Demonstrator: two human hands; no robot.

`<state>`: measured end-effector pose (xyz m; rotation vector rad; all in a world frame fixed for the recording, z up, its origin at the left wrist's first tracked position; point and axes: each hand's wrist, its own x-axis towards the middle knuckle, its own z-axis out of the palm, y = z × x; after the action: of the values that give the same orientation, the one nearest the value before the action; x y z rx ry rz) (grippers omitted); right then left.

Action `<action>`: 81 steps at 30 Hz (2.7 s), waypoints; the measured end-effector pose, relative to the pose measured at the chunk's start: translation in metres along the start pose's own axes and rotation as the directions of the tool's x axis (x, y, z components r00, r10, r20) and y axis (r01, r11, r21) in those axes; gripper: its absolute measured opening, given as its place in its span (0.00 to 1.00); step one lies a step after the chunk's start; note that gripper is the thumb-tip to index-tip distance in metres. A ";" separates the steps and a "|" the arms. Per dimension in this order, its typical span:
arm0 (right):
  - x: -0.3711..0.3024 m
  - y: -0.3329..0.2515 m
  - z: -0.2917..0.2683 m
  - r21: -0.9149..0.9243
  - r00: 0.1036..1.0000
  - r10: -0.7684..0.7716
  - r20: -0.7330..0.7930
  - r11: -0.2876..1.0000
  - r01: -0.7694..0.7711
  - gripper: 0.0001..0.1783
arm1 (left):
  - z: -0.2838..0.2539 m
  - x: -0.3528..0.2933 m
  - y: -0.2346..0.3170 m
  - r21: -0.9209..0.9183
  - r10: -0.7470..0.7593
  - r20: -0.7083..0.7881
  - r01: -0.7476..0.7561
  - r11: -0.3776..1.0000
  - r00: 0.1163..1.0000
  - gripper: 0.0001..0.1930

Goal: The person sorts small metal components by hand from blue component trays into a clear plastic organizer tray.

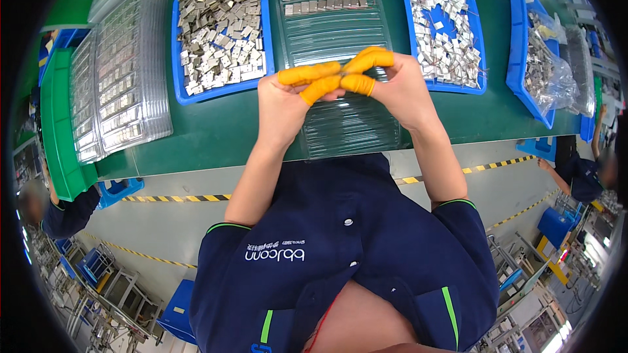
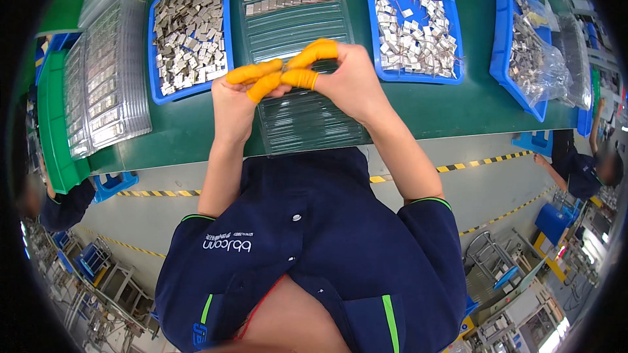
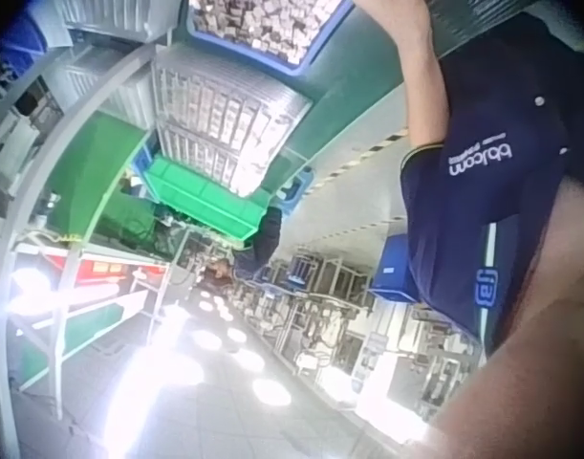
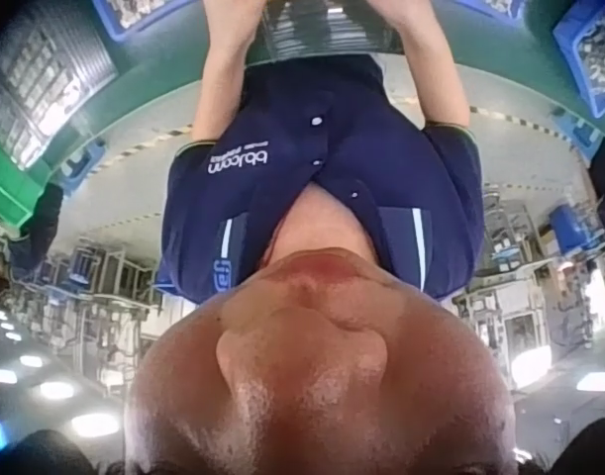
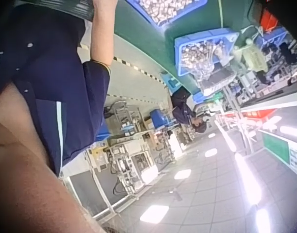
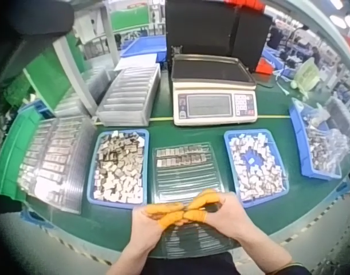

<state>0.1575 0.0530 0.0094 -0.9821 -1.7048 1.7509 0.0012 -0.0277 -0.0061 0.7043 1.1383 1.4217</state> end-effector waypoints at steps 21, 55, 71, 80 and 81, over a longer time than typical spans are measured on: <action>0.003 -0.011 0.009 -0.427 0.870 -0.452 -0.198 0.839 0.338 0.15 | -0.014 -0.003 -0.001 -0.034 0.203 0.052 -0.201 0.979 0.978 0.06; 0.087 0.012 0.021 -0.852 0.831 -0.476 0.289 0.268 0.450 0.09 | -0.003 -0.038 -0.027 0.902 0.142 0.403 -0.419 0.106 0.904 0.28; -0.023 -0.012 -0.095 -0.806 0.833 0.074 -0.548 0.220 -0.550 0.33 | 0.006 -0.017 -0.015 0.916 0.052 0.386 -0.389 0.093 0.921 0.31; -0.002 -0.011 -0.119 -0.765 0.748 -0.239 -0.619 0.401 -0.504 0.34 | 0.009 -0.017 -0.009 0.914 0.095 0.393 -0.399 0.065 0.915 0.29; -0.006 -0.010 -0.117 -0.763 0.751 -0.235 -0.618 0.410 -0.500 0.34 | 0.008 -0.017 -0.006 0.908 0.124 0.403 -0.414 0.074 0.907 0.28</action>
<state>0.2508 0.1221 0.0255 -1.9617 -2.0257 0.1591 0.0140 -0.0424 -0.0052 2.1226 1.8012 0.5500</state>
